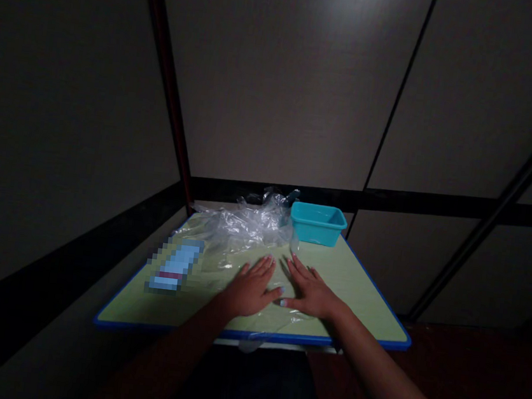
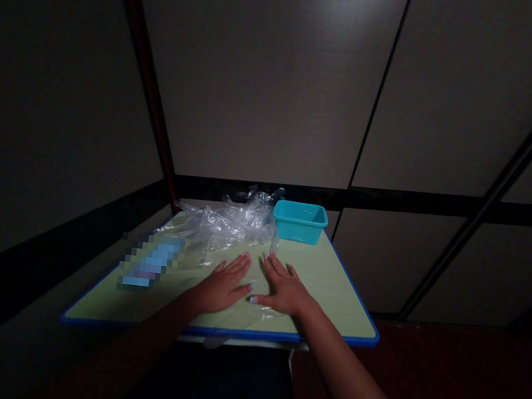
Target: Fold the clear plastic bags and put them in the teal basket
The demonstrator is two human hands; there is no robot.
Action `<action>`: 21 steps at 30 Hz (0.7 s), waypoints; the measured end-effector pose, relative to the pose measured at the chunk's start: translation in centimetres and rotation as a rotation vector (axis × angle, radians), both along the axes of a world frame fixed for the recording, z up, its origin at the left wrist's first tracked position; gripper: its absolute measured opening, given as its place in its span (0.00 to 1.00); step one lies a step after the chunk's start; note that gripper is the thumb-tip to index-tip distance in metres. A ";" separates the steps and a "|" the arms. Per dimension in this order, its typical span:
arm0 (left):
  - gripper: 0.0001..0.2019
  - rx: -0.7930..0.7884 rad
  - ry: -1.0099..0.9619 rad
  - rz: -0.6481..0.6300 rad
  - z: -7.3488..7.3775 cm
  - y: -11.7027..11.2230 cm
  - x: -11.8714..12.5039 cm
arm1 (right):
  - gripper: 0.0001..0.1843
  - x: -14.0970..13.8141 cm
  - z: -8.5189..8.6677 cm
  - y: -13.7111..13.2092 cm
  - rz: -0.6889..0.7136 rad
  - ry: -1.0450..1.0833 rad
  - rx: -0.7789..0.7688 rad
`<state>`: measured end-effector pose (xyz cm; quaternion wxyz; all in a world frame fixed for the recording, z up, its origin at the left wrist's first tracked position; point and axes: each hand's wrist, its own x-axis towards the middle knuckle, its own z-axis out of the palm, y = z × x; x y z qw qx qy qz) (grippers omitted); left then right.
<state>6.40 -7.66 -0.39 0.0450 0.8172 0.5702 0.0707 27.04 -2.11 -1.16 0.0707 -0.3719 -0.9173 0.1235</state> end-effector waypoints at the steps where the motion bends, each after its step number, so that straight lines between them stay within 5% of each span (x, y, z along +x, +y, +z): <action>1: 0.36 -0.011 -0.016 -0.013 0.0 -0.3 0.7 | 0.56 -0.2 0.0 0.1 0.024 0.013 0.015; 11: 0.35 -0.076 -0.038 0.053 -0.8 -0.2 0.2 | 0.55 -2.2 -1.8 0.0 0.051 -0.094 0.077; 21: 0.33 -0.008 -0.022 0.321 -1.5 0.6 -4.0 | 0.53 -2.0 -2.2 0.0 0.001 -0.123 0.111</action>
